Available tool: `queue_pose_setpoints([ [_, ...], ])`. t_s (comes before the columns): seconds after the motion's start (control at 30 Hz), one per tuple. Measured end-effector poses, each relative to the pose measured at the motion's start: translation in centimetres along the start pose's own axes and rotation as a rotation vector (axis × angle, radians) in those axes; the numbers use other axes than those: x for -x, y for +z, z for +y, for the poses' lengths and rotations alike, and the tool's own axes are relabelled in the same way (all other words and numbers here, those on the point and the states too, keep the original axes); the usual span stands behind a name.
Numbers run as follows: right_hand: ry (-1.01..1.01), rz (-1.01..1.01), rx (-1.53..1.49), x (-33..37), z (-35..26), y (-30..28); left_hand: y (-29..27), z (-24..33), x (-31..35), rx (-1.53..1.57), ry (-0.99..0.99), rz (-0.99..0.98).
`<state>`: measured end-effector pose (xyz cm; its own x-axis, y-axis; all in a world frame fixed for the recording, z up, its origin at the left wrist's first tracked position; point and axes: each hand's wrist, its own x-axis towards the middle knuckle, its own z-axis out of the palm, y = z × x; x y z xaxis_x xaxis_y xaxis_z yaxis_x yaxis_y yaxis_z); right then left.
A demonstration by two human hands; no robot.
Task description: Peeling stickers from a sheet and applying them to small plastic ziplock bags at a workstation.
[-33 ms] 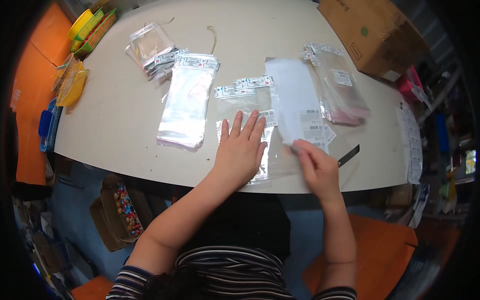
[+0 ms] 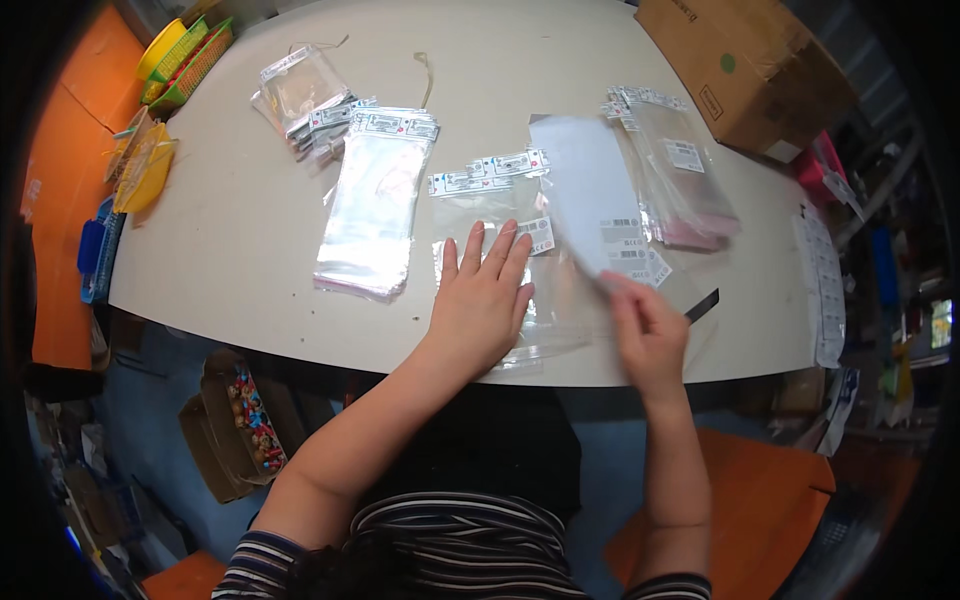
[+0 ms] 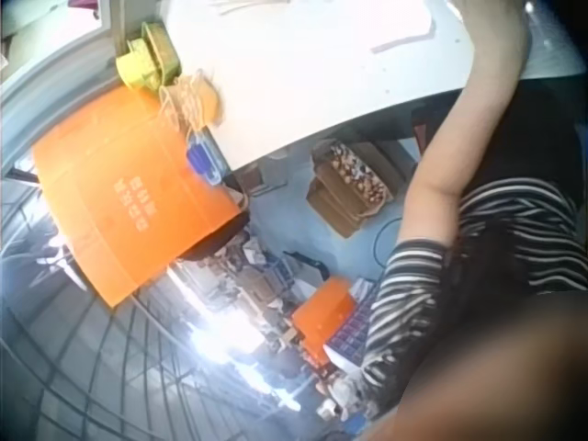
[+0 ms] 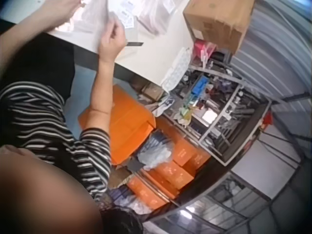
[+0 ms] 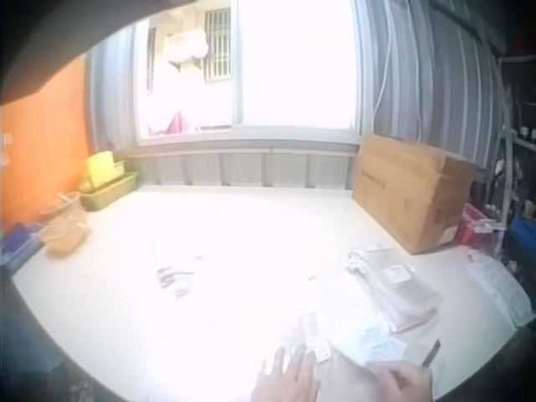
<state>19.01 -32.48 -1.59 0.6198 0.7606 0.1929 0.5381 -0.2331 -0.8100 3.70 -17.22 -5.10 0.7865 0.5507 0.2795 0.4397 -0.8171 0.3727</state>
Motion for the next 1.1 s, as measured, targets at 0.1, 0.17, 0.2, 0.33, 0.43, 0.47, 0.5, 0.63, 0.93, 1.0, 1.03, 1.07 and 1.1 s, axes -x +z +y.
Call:
queue_pose_setpoints([
  [0.1,-0.042,0.391,-0.210,-0.8,0.6,-0.8,0.2,0.7,-0.5,0.011,0.020,-0.018],
  [0.17,-0.062,0.611,-0.444,-1.9,-1.1,-1.4,0.6,1.3,-0.9,0.012,0.023,-0.030],
  [0.2,-0.091,0.648,-0.412,-2.0,-0.6,-1.4,0.9,1.4,-1.0,0.007,0.033,-0.029],
  [0.33,-0.131,0.685,-0.318,-1.0,0.3,-0.8,0.7,2.2,-1.8,0.067,0.094,-0.064],
  [0.43,-0.218,0.584,-0.216,0.4,1.3,-0.6,-0.6,1.7,-1.4,0.136,0.087,-0.050],
  [0.47,-0.369,0.516,-0.091,0.5,0.6,-0.4,-1.3,1.1,-1.0,0.144,0.038,-0.017],
  [0.5,-0.516,0.443,0.034,0.6,0.0,-0.2,-2.0,0.4,-0.3,0.109,-0.025,-0.013],
  [0.63,-0.655,0.217,0.030,0.6,-1.6,1.2,-3.9,-3.1,3.7,-0.069,-0.066,-0.071],
  [0.93,-0.798,0.121,0.135,1.2,-2.1,3.9,-7.0,-3.5,3.6,0.439,-0.156,0.044],
  [1.0,-0.790,0.066,0.140,1.8,-2.6,4.4,-7.7,-2.0,2.8,1.113,-0.505,0.012],
  [1.03,-0.789,0.066,0.141,2.2,-3.0,4.9,-7.5,-1.9,2.2,1.114,-0.505,0.011],
  [1.07,-0.814,0.000,0.088,2.7,-3.5,5.4,-7.3,-1.8,1.6,1.351,-0.588,-0.085],
  [1.1,-0.839,-0.065,0.033,3.1,-3.9,5.8,-7.0,-1.9,1.2,1.585,-0.669,-0.187],
])
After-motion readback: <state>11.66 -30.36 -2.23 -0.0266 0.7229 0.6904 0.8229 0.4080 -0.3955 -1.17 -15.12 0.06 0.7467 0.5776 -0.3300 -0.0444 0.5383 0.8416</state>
